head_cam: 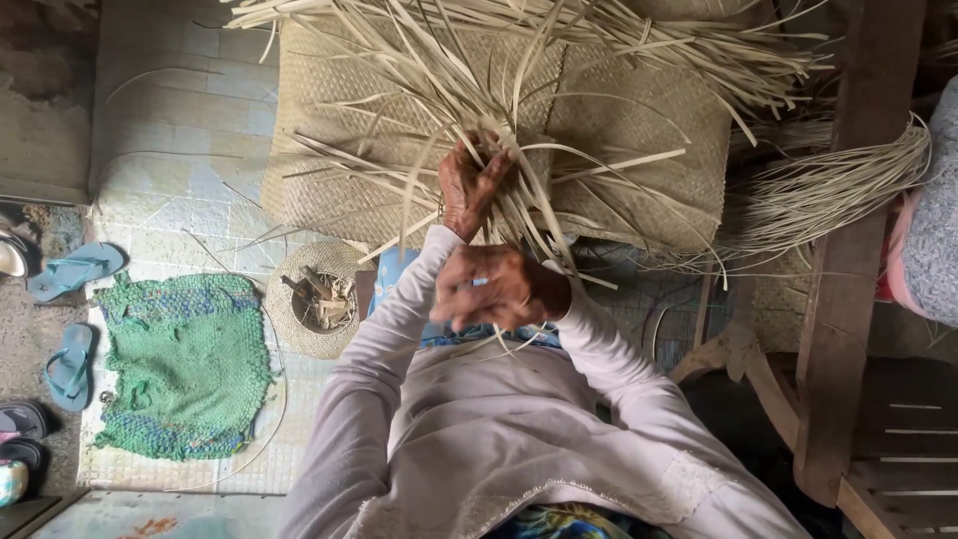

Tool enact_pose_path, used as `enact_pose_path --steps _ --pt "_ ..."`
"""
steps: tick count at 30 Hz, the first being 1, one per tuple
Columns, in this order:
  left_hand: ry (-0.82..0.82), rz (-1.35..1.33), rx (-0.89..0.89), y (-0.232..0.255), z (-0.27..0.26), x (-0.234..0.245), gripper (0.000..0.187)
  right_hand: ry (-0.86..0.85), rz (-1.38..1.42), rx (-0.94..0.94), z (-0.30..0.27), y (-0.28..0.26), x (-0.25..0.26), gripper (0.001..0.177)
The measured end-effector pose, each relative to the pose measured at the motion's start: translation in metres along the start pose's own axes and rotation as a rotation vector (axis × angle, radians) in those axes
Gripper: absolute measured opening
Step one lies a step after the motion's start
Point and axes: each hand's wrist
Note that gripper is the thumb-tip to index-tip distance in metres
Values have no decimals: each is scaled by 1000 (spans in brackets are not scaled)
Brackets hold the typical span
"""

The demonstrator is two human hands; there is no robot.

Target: Weaving natural fiber strips into a large mat.

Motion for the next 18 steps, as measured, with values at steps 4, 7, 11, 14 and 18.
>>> enact_pose_path --steps 4,7,11,14,18 --pt "24 -28 124 39 -10 3 36 175 -262 -175 -13 28 37 12" --pt "-46 -103 132 59 -19 12 41 270 -609 -311 -34 51 52 22" --pt "11 140 -83 23 -28 46 44 287 -668 -352 -43 60 52 26" --pt "144 729 -295 57 -53 71 35 293 -626 -375 -41 57 51 25" --pt "38 787 -158 49 -97 94 45 307 -612 -379 -44 58 50 25"
Point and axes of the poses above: each hand's wrist, its own z-axis towards the middle knuckle, its own x-axis out of the back of the hand, y = z × x, and after that the axes turned 1 degree about x, right-handed
